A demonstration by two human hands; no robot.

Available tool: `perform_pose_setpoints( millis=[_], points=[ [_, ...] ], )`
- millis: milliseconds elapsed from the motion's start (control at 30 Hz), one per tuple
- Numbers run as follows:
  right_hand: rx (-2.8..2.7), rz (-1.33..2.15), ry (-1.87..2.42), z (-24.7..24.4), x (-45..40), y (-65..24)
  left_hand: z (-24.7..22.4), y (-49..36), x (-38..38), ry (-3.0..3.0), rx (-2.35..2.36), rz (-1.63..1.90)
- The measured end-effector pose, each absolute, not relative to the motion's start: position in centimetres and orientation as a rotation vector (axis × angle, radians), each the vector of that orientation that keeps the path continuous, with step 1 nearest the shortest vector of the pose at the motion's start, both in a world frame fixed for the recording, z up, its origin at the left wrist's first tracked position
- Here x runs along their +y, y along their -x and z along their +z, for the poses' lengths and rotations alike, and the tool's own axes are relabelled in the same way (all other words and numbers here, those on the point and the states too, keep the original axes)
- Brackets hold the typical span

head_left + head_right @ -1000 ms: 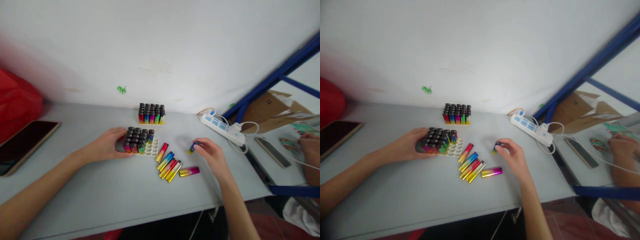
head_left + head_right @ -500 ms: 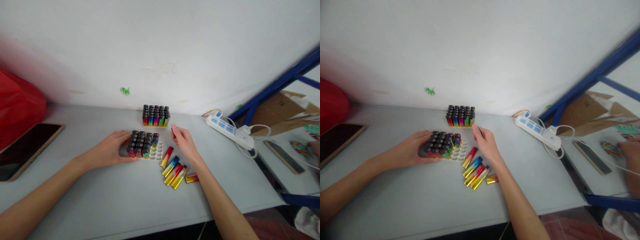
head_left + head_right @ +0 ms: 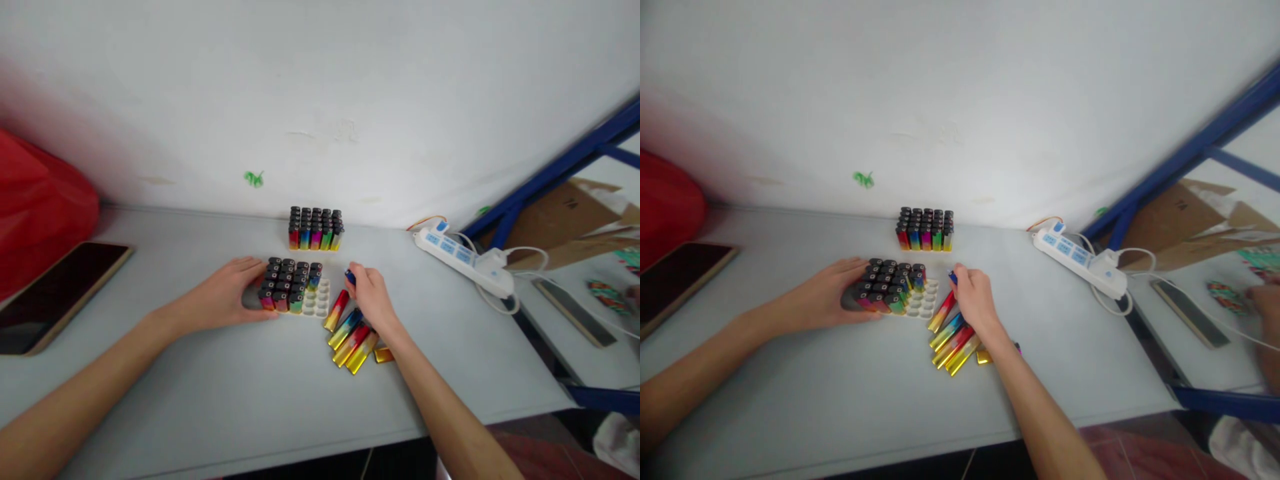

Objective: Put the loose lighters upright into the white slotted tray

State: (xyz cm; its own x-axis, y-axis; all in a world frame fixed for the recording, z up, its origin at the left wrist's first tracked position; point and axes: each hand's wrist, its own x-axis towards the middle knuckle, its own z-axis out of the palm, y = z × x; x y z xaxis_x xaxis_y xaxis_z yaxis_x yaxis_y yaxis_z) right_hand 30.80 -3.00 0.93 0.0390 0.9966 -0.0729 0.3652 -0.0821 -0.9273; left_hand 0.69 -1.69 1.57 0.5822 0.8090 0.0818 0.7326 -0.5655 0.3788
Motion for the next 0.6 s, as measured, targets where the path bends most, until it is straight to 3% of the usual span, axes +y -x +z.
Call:
perform_pose_setpoints(
  millis=[433,600],
  points=[
    [-1.462,0.938,1.595,0.6,-3.1,-30.8,1.7,-0.8,-1.7,-2.505,1.279,0.346],
    [-1.540,0.914,1.408,0.6,-3.6,-31.2,1.1,-0.6,-1.6,-2.556,1.245,0.378]
  ],
)
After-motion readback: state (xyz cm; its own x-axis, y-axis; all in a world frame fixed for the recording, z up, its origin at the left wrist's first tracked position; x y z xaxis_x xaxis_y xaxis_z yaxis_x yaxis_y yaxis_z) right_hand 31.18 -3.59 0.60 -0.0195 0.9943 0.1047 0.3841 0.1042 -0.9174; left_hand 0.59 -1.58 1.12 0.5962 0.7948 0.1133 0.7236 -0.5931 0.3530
